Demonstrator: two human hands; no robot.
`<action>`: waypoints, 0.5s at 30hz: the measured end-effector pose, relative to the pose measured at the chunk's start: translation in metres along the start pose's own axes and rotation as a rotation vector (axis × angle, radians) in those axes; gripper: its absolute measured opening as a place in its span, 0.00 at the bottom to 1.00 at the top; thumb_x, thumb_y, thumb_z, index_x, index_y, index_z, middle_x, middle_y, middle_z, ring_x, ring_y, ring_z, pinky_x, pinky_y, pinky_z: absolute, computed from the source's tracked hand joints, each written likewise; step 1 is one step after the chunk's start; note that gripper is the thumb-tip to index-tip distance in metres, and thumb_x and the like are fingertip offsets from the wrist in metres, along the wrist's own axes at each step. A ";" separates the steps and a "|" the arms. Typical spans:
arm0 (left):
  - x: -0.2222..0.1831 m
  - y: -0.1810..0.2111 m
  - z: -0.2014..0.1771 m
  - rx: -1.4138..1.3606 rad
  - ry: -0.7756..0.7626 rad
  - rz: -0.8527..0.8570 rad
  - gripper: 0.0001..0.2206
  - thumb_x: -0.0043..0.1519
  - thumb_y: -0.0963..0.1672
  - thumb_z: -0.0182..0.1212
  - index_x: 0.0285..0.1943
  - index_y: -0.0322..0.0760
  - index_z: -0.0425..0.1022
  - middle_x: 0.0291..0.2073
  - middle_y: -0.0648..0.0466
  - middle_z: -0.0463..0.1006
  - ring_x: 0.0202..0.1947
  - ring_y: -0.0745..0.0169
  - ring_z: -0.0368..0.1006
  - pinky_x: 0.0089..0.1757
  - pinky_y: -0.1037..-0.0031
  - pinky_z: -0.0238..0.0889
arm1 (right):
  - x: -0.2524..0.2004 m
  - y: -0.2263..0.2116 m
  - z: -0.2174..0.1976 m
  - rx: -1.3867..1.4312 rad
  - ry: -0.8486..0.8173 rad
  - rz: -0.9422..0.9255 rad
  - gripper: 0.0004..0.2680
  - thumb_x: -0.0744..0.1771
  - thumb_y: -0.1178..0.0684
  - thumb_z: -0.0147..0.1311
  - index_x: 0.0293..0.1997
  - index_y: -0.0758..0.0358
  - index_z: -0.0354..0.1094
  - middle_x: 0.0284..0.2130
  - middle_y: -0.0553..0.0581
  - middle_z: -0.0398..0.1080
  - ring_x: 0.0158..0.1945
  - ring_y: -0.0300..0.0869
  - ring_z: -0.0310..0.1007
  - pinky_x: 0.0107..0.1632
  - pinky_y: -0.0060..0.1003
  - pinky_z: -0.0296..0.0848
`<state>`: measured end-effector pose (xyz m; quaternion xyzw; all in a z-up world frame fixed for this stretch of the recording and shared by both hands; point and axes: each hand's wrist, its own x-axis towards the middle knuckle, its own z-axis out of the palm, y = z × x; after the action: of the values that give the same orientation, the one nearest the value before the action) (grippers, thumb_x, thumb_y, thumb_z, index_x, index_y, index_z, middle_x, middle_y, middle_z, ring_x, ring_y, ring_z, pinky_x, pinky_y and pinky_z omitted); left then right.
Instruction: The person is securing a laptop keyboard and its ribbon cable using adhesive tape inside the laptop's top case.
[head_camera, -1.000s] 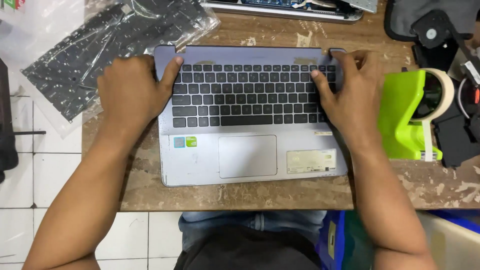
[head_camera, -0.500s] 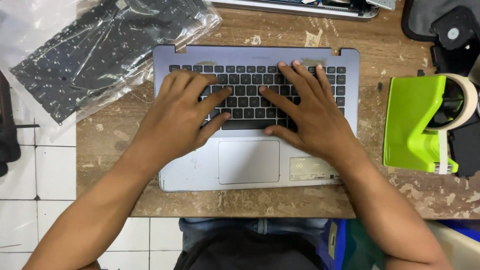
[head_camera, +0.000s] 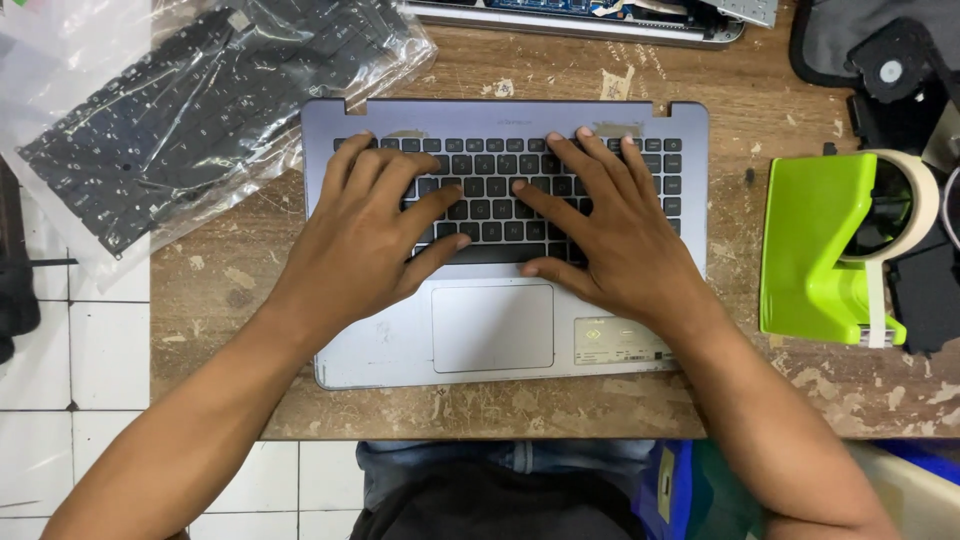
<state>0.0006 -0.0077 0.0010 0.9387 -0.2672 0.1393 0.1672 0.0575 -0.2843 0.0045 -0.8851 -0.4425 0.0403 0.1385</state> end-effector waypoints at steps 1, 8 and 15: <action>-0.001 0.000 0.000 0.000 0.000 0.000 0.17 0.67 0.50 0.65 0.56 0.35 0.79 0.54 0.44 0.73 0.54 0.43 0.67 0.61 0.47 0.55 | -0.001 0.000 0.000 0.000 0.001 0.000 0.25 0.68 0.31 0.47 0.72 0.51 0.58 0.73 0.68 0.47 0.77 0.64 0.43 0.75 0.65 0.38; -0.002 0.000 0.000 0.021 0.011 -0.014 0.13 0.68 0.48 0.64 0.54 0.36 0.80 0.52 0.43 0.73 0.53 0.42 0.67 0.62 0.45 0.53 | -0.001 0.001 -0.004 0.048 0.057 0.006 0.24 0.68 0.31 0.49 0.64 0.60 0.63 0.70 0.68 0.52 0.75 0.65 0.49 0.75 0.66 0.40; -0.002 0.000 -0.003 0.021 0.004 -0.018 0.13 0.67 0.48 0.65 0.53 0.36 0.82 0.53 0.44 0.73 0.54 0.43 0.68 0.63 0.44 0.52 | -0.001 0.001 -0.004 0.058 0.048 0.018 0.24 0.68 0.31 0.47 0.64 0.58 0.66 0.70 0.69 0.52 0.75 0.66 0.48 0.75 0.65 0.37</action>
<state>-0.0015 -0.0055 0.0032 0.9425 -0.2571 0.1424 0.1594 0.0587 -0.2863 0.0077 -0.8853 -0.4299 0.0333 0.1744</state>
